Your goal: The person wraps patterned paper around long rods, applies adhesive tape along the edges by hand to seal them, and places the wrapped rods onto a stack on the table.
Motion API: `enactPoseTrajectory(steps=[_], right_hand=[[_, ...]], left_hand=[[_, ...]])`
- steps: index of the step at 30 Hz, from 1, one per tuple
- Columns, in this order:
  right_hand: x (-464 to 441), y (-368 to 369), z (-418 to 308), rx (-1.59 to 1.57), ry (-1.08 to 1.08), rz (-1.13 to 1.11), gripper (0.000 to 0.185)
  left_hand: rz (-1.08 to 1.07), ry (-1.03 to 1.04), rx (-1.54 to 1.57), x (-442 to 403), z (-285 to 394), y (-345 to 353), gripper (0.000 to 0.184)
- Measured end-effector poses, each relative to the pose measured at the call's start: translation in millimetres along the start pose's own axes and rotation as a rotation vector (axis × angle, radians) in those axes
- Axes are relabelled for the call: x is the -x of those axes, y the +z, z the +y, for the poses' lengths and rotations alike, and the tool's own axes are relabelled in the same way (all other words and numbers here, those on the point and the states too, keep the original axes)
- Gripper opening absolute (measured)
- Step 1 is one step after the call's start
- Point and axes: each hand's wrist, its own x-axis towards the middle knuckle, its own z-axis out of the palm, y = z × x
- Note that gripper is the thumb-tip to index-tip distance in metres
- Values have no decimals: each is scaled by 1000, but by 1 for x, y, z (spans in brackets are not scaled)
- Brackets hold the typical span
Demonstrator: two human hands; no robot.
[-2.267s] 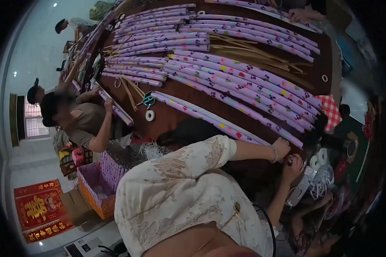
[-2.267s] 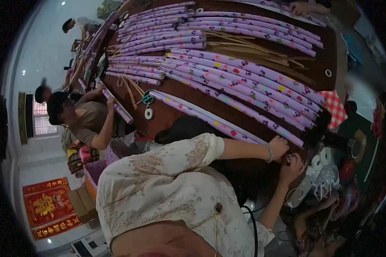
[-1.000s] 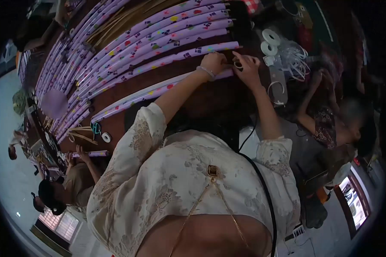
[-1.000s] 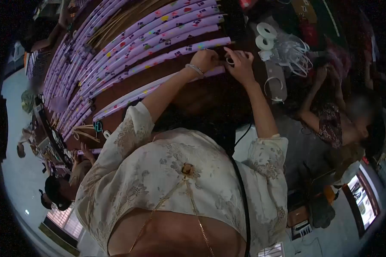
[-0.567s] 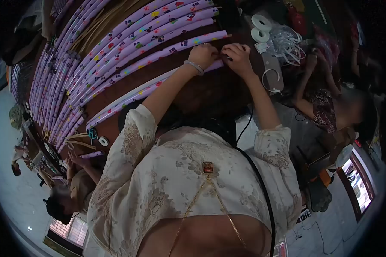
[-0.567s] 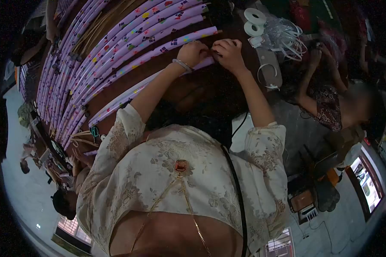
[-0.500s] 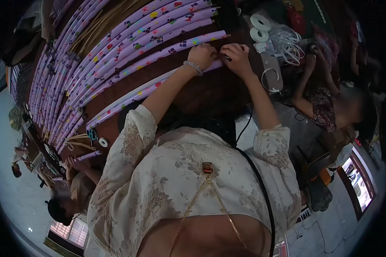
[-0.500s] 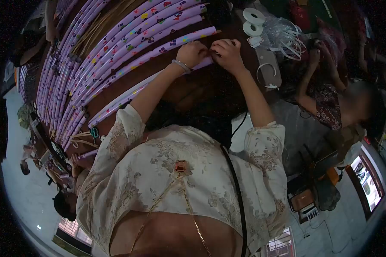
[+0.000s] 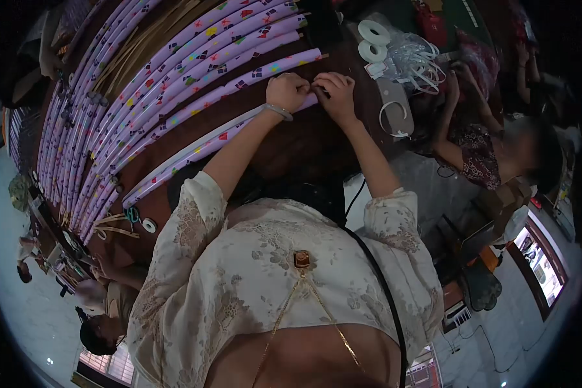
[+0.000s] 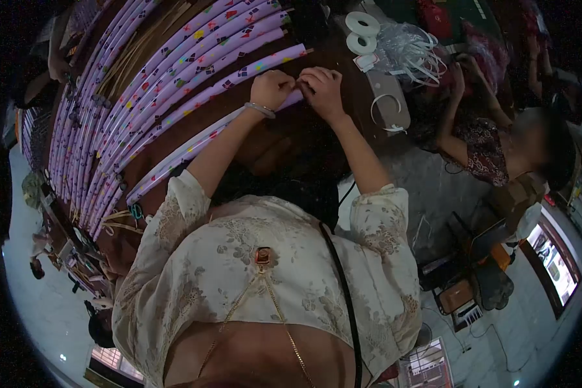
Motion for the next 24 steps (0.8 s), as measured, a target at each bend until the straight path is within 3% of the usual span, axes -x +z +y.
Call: enactPoseTrajectory(steps=[10,15,21,23,24], right_hand=[[1,4,-2,-76,-41,79,10],[1,5,-3,-115,-51,87,9],[5,0,-7,-122,50,179,11],[4,-8,-11,-119,110,205,16],[3,-15,-10,41,102,123,26]], left_hand=[[-80,-86,65,-5,0,-5,11],[-122,-17,-178,-3,16,-10,8],[-151,-30,-206,-1,18,-7,10],[-41,14,-222,4,9,4,10],[61,54,-236,6,3,9,9]])
